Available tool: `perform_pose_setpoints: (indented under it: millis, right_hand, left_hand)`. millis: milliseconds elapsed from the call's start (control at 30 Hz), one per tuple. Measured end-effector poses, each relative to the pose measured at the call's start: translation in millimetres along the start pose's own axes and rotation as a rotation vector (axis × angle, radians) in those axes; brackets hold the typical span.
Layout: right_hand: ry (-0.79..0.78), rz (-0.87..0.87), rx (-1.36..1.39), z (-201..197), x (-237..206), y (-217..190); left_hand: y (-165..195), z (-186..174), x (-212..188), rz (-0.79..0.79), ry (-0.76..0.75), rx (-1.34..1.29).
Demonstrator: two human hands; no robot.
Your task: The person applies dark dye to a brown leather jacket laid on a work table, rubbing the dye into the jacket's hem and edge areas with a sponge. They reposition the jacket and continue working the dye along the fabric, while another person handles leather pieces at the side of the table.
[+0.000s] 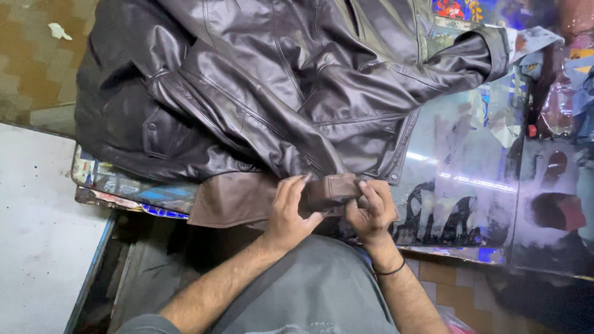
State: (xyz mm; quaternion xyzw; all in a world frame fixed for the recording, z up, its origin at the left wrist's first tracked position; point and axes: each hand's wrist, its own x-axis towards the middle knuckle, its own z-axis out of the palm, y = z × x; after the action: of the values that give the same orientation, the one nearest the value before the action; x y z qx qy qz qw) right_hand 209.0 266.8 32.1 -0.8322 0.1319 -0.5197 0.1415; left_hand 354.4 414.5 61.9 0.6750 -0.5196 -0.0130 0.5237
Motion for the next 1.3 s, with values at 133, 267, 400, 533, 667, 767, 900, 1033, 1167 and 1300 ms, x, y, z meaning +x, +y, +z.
perform_pose_setpoints:
  millis: [133,267,400,533,667,767,900,1033,1167,1300]
  right_hand:
    - [-0.016,0.008,0.013,9,-9,-6]
    - [0.025,-0.014,-0.007,12,-17,-11]
    - [0.148,-0.040,-0.055,19,-26,-11]
    - [0.099,0.158,0.012,27,-30,-8]
    - [0.112,0.354,0.045,30,-33,0]
    - [0.125,0.412,0.136,34,-39,3]
    - [0.079,0.437,0.145,43,-48,-1]
    - [0.058,0.357,-0.006,46,-41,-13]
    - [-0.095,0.511,0.078,31,-8,-29]
    - [-0.177,0.041,0.147,7,24,-47]
  left_hand:
    - [-11,3,3,0.059,-0.082,0.004]
    - [-22,-8,5,0.273,-0.087,0.188]
    - [-31,-19,16,0.487,0.106,0.284]
    - [-27,-22,20,0.215,0.025,0.248]
    - [-14,-25,1,0.052,-0.020,0.131]
    - [-18,-23,-8,-0.111,-0.033,-0.037]
    - [-32,-26,-7,0.010,0.010,0.026]
    - [-35,-38,1,0.222,0.119,0.264]
    - [-25,-44,20,0.096,0.108,0.138]
    - [-19,-47,32,-0.041,0.046,0.013]
